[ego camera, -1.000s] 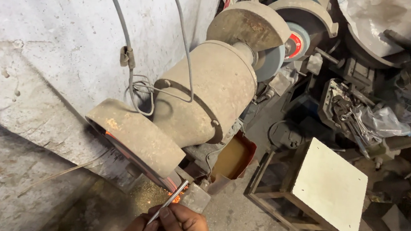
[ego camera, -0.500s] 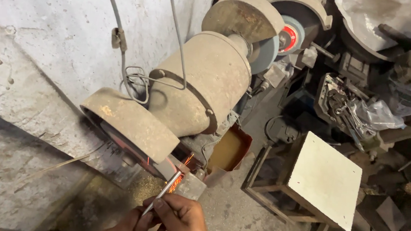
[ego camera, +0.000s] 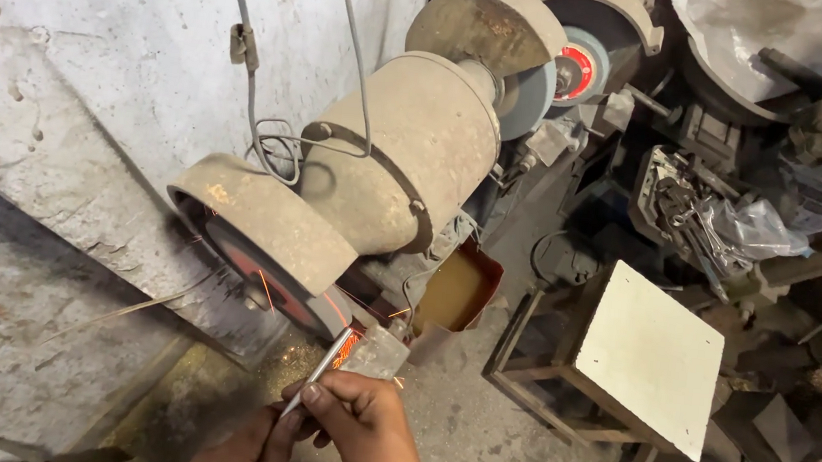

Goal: Grinding the end of a metal rod using a bench grinder and checking measurements with a caliper.

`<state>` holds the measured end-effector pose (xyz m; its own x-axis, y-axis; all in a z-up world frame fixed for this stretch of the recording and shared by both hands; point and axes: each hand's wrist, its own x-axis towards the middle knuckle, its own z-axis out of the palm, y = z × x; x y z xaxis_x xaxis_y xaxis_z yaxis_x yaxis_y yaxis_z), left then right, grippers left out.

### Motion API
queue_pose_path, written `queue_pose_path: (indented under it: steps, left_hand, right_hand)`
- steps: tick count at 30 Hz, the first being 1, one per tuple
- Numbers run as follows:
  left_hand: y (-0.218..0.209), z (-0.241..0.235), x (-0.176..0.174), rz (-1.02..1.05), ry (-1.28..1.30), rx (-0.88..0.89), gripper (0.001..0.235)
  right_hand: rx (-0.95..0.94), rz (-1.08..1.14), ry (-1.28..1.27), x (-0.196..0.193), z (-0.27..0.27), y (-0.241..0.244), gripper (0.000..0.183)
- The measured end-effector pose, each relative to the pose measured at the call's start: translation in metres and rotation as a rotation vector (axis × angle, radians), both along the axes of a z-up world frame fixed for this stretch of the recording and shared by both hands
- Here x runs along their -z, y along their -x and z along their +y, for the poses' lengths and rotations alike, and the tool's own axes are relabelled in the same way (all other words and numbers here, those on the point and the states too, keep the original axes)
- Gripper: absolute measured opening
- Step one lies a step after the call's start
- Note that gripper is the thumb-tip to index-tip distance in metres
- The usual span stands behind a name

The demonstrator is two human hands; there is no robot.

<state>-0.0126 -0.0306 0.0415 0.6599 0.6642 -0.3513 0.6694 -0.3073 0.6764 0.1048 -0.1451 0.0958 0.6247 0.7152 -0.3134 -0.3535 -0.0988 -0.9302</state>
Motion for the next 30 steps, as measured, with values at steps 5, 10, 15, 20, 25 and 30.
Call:
queue_pose_path:
  steps: [5,10,15,20,25,30]
  left_hand:
    - [-0.01,0.004,-0.027,0.086,-0.119,0.015,0.036]
    - [-0.016,0.019,-0.034,-0.004,-0.07,0.146,0.036]
    - [-0.015,0.014,-0.033,0.096,-0.105,0.15,0.038]
    - [0.002,0.024,0.011,0.131,-0.128,0.164,0.042]
    - [0.005,0.014,-0.011,0.263,-0.127,0.489,0.029]
    - [-0.001,0.002,-0.074,-0.296,-0.035,0.016,0.021]
  right_hand:
    - [0.056,0.06,-0.041,0.003,0.005,0.003,0.024]
    - [0.182,0.112,-0.013,0.006,0.013,0.005,0.026]
    - [0.137,0.08,0.015,-0.001,0.008,0.002,0.027]
    - [-0.092,0.112,-0.061,-0.02,-0.015,-0.002,0.027]
    - [-0.192,0.223,-0.06,-0.022,-0.03,0.003,0.033]
    - [-0.031,0.295,-0.082,-0.033,-0.022,0.005,0.034]
